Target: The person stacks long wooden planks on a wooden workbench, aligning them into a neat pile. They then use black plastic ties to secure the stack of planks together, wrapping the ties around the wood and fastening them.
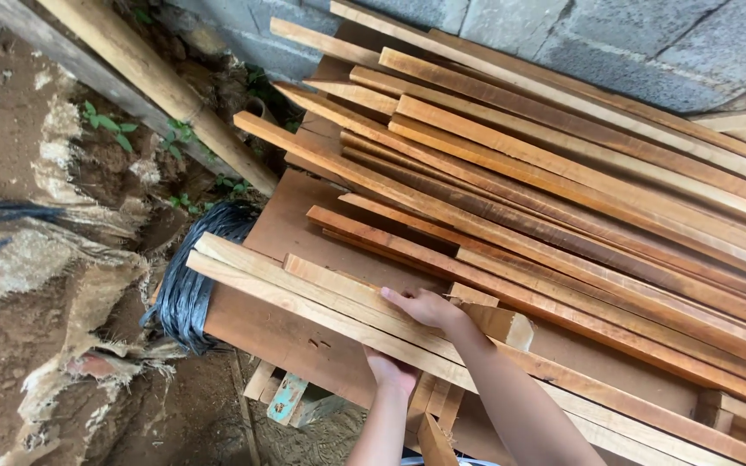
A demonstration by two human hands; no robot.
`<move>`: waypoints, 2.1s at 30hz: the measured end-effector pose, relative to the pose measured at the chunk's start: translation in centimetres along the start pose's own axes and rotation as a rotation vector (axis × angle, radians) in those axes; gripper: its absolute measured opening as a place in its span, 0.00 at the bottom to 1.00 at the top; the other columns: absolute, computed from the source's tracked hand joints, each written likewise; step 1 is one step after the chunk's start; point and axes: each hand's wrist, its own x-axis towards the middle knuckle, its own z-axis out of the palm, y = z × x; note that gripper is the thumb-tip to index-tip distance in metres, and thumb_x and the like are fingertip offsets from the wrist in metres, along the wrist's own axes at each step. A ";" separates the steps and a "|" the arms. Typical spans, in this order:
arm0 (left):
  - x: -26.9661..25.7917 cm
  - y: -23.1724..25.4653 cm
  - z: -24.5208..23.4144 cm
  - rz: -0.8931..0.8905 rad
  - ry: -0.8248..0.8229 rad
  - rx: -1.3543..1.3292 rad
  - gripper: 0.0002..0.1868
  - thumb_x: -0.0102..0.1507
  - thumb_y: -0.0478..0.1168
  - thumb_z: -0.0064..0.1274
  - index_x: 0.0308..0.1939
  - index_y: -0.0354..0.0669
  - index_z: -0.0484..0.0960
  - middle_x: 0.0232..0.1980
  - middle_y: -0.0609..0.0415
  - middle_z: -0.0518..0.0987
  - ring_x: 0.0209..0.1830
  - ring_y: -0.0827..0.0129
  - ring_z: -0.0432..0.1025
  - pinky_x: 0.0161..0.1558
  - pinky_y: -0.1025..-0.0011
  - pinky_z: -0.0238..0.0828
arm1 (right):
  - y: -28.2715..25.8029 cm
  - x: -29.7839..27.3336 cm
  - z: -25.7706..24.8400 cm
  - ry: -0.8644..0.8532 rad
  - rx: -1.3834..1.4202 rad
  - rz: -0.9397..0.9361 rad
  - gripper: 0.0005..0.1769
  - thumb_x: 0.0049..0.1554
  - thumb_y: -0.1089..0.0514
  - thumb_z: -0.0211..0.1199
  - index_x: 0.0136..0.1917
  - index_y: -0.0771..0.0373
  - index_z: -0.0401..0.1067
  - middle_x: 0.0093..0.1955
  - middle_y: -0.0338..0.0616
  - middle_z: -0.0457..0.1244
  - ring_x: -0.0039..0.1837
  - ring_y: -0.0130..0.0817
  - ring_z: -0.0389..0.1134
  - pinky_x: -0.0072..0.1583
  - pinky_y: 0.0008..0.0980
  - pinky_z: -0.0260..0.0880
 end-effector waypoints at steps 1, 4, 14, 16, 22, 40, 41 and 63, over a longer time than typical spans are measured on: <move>0.0 -0.1 0.0 0.028 0.017 0.037 0.36 0.69 0.62 0.26 0.72 0.45 0.69 0.70 0.42 0.73 0.67 0.53 0.68 0.64 0.56 0.62 | -0.4 -0.2 -0.2 0.003 0.008 0.000 0.51 0.51 0.11 0.44 0.63 0.51 0.75 0.70 0.47 0.66 0.77 0.45 0.60 0.76 0.41 0.58; 0.0 -0.4 -0.6 0.113 0.071 0.147 0.33 0.69 0.58 0.28 0.70 0.43 0.69 0.69 0.42 0.73 0.66 0.53 0.68 0.64 0.57 0.63 | -0.9 -0.3 -0.2 -0.018 -0.016 0.035 0.52 0.50 0.10 0.42 0.64 0.49 0.75 0.71 0.45 0.65 0.78 0.43 0.59 0.77 0.41 0.55; 0.8 0.5 -2.7 0.421 0.227 0.446 0.24 0.69 0.43 0.33 0.66 0.36 0.68 0.65 0.40 0.73 0.62 0.54 0.71 0.63 0.61 0.66 | -2.0 -2.2 -1.1 -0.056 -0.022 0.007 0.59 0.53 0.10 0.32 0.69 0.57 0.72 0.75 0.48 0.61 0.81 0.43 0.54 0.80 0.42 0.49; 0.8 0.9 -3.6 0.483 0.261 0.504 0.22 0.69 0.40 0.34 0.65 0.35 0.68 0.64 0.40 0.74 0.62 0.54 0.71 0.63 0.61 0.67 | -1.7 -3.1 -0.6 -0.031 -0.031 -0.003 0.57 0.54 0.10 0.34 0.68 0.54 0.73 0.74 0.44 0.62 0.80 0.41 0.56 0.80 0.42 0.51; 1.8 1.9 -3.8 0.666 0.317 0.643 0.19 0.68 0.33 0.37 0.63 0.32 0.67 0.62 0.39 0.74 0.60 0.54 0.72 0.62 0.63 0.69 | 2.6 -5.8 2.8 0.832 -0.477 -0.876 0.35 0.59 0.32 0.60 0.60 0.65 0.70 0.53 0.48 0.67 0.47 0.44 0.70 0.48 0.36 0.71; -19.8 -11.5 6.7 0.419 -0.412 2.443 0.44 0.60 0.65 0.53 0.75 0.53 0.62 0.78 0.55 0.64 0.75 0.59 0.63 0.70 0.58 0.64 | 23.3 -17.3 -1.5 0.511 -0.463 -0.734 0.28 0.58 0.45 0.62 0.67 0.60 0.71 0.81 0.41 0.51 0.80 0.40 0.50 0.75 0.46 0.51; -20.5 -14.1 7.0 0.495 -0.446 2.546 0.47 0.60 0.63 0.57 0.77 0.53 0.57 0.79 0.53 0.61 0.77 0.57 0.57 0.73 0.52 0.58 | 24.2 -17.9 -2.5 0.436 -0.518 -0.577 0.33 0.60 0.39 0.57 0.72 0.58 0.64 0.80 0.43 0.52 0.75 0.43 0.58 0.71 0.45 0.61; -5.5 -34.7 -2.4 1.068 -0.256 2.940 0.71 0.54 0.51 0.73 0.83 0.45 0.30 0.85 0.44 0.26 0.83 0.37 0.23 0.76 0.34 0.24 | 64.6 -35.2 -4.6 1.150 -0.211 -0.072 0.32 0.53 0.42 0.68 0.68 0.54 0.73 0.72 0.56 0.61 0.73 0.56 0.63 0.73 0.51 0.63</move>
